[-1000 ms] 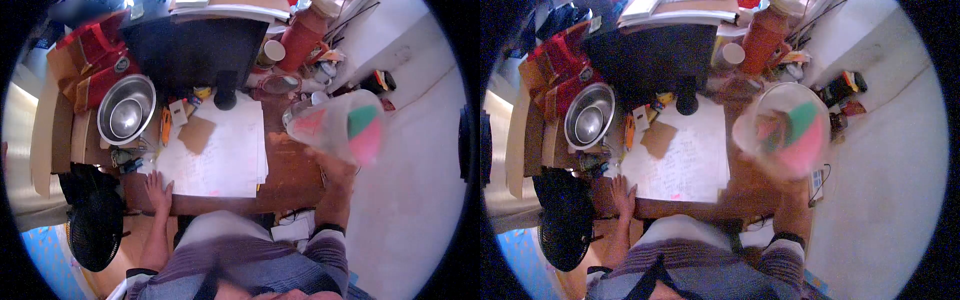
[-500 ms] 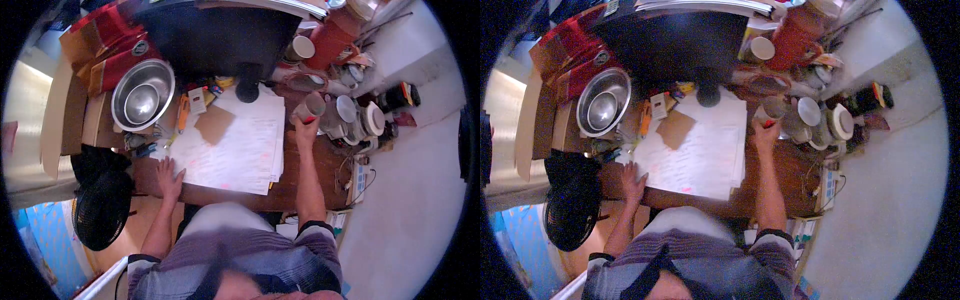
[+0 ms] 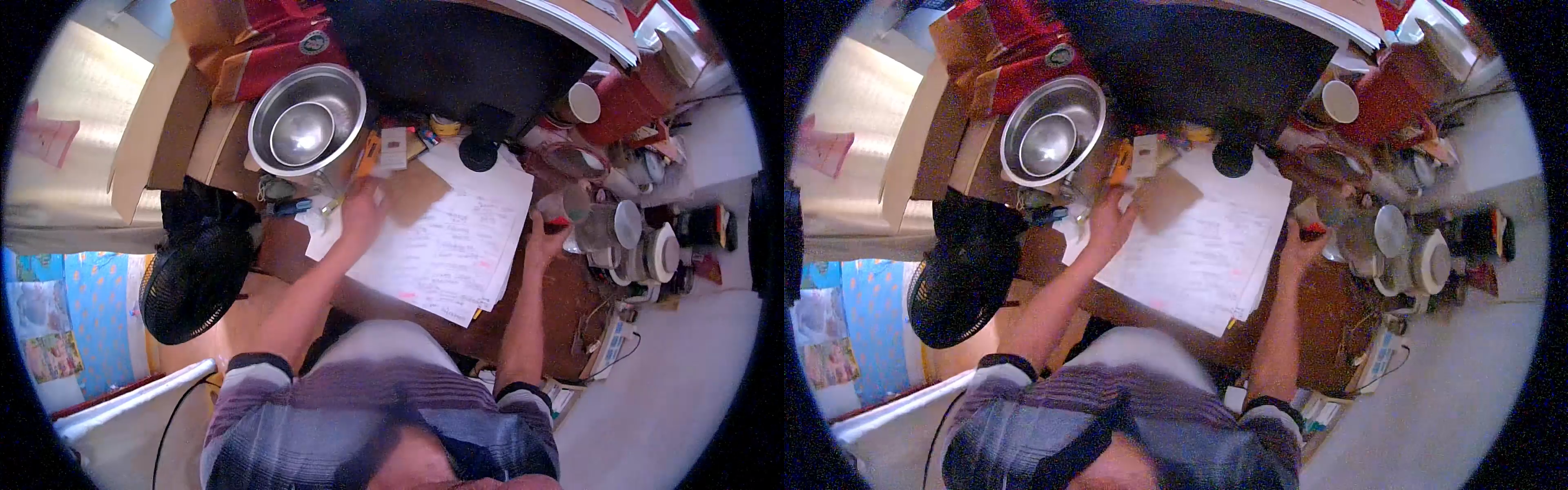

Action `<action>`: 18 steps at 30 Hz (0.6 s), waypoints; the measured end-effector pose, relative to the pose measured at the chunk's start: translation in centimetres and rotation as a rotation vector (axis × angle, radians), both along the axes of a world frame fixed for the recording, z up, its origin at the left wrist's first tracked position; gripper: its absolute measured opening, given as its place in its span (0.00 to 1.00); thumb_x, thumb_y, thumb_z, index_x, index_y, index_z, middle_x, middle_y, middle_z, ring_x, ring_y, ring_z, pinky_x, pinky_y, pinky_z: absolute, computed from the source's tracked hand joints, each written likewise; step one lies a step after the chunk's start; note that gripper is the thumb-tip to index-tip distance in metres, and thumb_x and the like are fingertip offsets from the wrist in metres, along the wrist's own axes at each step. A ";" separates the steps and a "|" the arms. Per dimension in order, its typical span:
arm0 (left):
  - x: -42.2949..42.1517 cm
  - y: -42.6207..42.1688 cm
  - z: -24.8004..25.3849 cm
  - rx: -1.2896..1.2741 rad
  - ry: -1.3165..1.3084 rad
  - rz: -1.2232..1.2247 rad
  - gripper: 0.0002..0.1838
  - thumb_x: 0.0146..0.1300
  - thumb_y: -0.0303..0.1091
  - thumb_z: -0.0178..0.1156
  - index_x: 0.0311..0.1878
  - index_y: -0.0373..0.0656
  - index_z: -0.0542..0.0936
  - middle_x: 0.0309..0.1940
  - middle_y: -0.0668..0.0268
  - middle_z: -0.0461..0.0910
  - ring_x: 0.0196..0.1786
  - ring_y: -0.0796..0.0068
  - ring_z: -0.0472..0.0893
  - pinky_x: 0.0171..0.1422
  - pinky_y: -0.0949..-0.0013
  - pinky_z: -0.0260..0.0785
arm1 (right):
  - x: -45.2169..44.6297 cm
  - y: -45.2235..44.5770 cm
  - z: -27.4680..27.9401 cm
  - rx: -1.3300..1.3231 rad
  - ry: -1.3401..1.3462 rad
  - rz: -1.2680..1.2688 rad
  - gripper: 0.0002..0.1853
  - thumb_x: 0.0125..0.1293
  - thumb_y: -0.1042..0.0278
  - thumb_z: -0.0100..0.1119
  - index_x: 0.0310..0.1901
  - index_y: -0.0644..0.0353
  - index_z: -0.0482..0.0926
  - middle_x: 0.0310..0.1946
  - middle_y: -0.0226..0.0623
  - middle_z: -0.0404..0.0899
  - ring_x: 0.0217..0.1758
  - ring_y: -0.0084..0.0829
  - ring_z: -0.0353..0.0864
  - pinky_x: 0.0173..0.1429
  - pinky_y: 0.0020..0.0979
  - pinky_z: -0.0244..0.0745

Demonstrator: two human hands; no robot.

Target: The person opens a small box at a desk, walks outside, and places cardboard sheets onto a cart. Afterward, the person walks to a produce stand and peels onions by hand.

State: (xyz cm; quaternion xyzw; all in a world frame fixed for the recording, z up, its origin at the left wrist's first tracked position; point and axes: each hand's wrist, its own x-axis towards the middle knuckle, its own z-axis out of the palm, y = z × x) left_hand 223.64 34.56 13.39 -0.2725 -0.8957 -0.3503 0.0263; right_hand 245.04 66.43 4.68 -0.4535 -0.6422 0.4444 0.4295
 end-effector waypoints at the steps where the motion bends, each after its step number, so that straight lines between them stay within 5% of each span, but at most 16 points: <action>1: -0.8 1.2 -0.4 -0.038 0.055 0.037 0.20 0.60 0.42 0.68 0.50 0.40 0.81 0.48 0.51 0.81 0.49 0.46 0.81 0.56 0.47 0.71 | 0.6 -0.5 0.2 0.031 -0.045 0.006 0.47 0.61 0.68 0.74 0.75 0.72 0.54 0.67 0.52 0.68 0.67 0.41 0.71 0.72 0.39 0.65; 3: -2.4 3.6 -1.1 -0.106 0.168 0.103 0.26 0.60 0.48 0.68 0.53 0.39 0.79 0.50 0.49 0.81 0.52 0.45 0.81 0.57 0.46 0.72 | 1.7 -2.5 1.9 0.033 0.062 0.058 0.42 0.66 0.68 0.69 0.74 0.72 0.55 0.67 0.53 0.68 0.68 0.42 0.71 0.74 0.39 0.63; 6: -4.0 6.1 -1.8 -0.269 -0.110 0.242 0.32 0.59 0.54 0.67 0.56 0.36 0.77 0.52 0.45 0.80 0.54 0.44 0.81 0.58 0.46 0.72 | 4.8 -5.7 2.7 0.083 -0.223 0.070 0.38 0.69 0.69 0.65 0.74 0.73 0.56 0.68 0.54 0.68 0.70 0.43 0.69 0.75 0.40 0.61; 12: -4.7 6.5 -2.1 -0.202 -0.130 0.260 0.30 0.61 0.49 0.67 0.57 0.35 0.76 0.54 0.45 0.80 0.56 0.45 0.81 0.61 0.49 0.73 | 7.0 -10.7 4.4 0.073 -0.270 0.137 0.29 0.71 0.73 0.60 0.69 0.74 0.64 0.64 0.54 0.72 0.69 0.45 0.71 0.74 0.40 0.63; 15: -3.2 4.5 -0.3 -0.068 -0.195 0.155 0.27 0.59 0.44 0.68 0.56 0.36 0.78 0.57 0.47 0.79 0.58 0.47 0.80 0.63 0.52 0.72 | 7.0 -11.1 3.1 -0.072 -0.106 0.248 0.23 0.70 0.75 0.60 0.65 0.73 0.70 0.60 0.51 0.76 0.65 0.43 0.76 0.71 0.38 0.68; 18: 0.9 0.5 0.6 0.071 -0.245 -0.116 0.24 0.58 0.39 0.70 0.55 0.38 0.79 0.59 0.49 0.79 0.60 0.48 0.78 0.64 0.53 0.71 | 4.3 -12.1 7.6 -0.061 -0.135 0.474 0.23 0.65 0.72 0.65 0.61 0.69 0.76 0.61 0.52 0.77 0.69 0.45 0.73 0.74 0.43 0.65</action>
